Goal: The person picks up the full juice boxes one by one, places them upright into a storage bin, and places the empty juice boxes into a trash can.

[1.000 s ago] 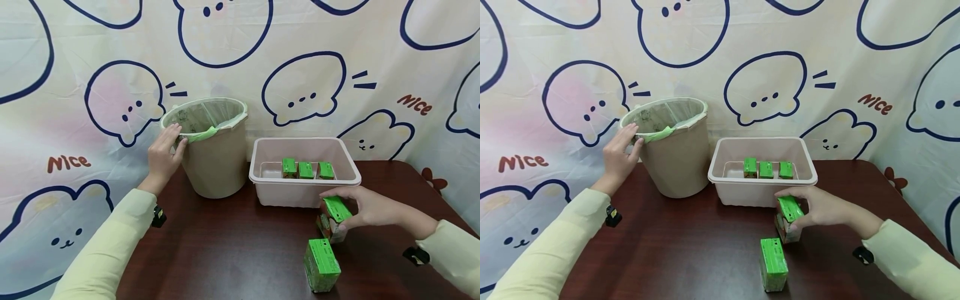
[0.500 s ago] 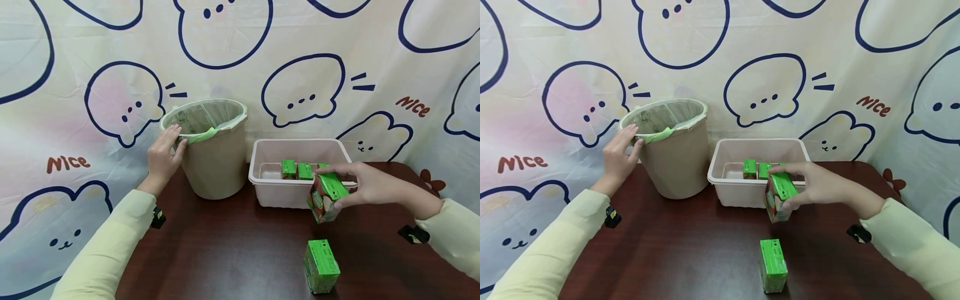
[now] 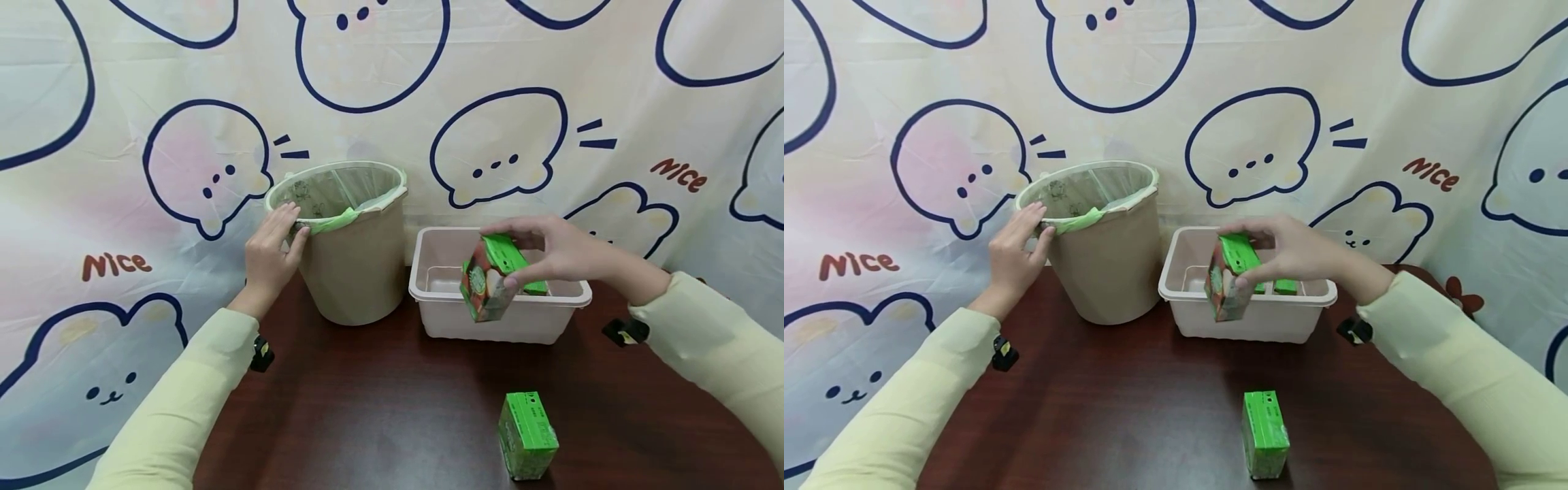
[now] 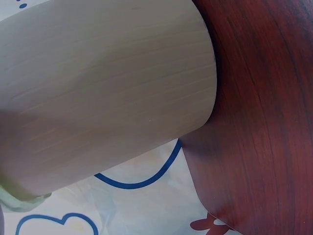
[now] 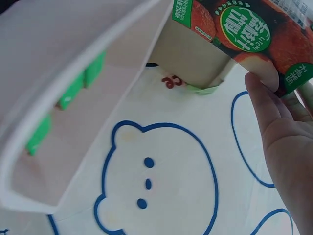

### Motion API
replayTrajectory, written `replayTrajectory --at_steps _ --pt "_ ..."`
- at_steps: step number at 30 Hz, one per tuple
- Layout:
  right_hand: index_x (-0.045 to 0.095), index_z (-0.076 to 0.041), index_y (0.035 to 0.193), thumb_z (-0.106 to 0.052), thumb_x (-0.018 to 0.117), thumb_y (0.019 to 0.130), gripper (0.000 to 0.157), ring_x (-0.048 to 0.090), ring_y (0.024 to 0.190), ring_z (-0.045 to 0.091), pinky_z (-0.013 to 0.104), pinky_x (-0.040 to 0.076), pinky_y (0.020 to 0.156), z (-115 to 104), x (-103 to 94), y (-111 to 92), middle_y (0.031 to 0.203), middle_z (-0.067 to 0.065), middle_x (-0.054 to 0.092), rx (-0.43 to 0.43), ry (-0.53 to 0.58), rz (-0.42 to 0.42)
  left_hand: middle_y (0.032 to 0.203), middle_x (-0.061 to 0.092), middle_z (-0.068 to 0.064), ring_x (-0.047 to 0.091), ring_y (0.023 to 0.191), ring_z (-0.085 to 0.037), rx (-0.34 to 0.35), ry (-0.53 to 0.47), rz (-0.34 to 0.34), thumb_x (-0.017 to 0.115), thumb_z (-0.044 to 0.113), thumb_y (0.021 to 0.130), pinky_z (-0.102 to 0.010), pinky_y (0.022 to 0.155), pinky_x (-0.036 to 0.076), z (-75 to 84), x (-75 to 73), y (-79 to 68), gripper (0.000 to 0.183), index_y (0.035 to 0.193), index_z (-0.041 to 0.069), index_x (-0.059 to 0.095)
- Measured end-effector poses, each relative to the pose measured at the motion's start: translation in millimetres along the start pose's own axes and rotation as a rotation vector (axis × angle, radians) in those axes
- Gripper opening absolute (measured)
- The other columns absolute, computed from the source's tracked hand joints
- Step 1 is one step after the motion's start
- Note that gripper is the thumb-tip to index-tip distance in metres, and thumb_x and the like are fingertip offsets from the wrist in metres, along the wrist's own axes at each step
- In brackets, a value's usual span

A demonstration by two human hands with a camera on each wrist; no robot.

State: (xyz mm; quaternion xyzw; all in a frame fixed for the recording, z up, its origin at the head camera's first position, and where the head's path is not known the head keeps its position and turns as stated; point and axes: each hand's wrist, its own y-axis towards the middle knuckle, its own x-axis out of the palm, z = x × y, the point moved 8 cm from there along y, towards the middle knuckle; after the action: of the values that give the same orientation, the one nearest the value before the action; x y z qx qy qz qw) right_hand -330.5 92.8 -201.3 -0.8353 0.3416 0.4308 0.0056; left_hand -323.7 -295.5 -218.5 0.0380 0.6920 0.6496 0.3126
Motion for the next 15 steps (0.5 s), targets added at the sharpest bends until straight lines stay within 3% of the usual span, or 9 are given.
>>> replayTrajectory --at_steps 7,15 --pt "0.053 -0.005 0.138 -0.008 0.083 0.078 0.067 0.061 0.111 0.021 0.026 0.049 0.093 -16 -10.2 38 0.131 0.008 0.057 -0.016 0.023 0.063 0.126 0.062 -0.015 0.056 0.121 -0.029 0.004 -0.016 0.019 0.065 0.020 0.093 -0.039 0.108 0.036 -0.4 -1.6 -1.3 0.038 0.125 0.000 0.064" --pt "0.052 0.003 0.136 -0.004 0.082 0.077 0.067 0.057 0.119 0.026 0.028 0.049 0.092 -41 -23.5 81 0.134 0.016 0.054 -0.102 0.073 0.147 0.126 0.062 -0.015 0.056 0.121 -0.029 -0.001 -0.026 0.028 0.068 0.019 0.091 -0.037 0.109 0.035 0.3 -1.4 0.1 0.039 0.125 0.000 0.065"
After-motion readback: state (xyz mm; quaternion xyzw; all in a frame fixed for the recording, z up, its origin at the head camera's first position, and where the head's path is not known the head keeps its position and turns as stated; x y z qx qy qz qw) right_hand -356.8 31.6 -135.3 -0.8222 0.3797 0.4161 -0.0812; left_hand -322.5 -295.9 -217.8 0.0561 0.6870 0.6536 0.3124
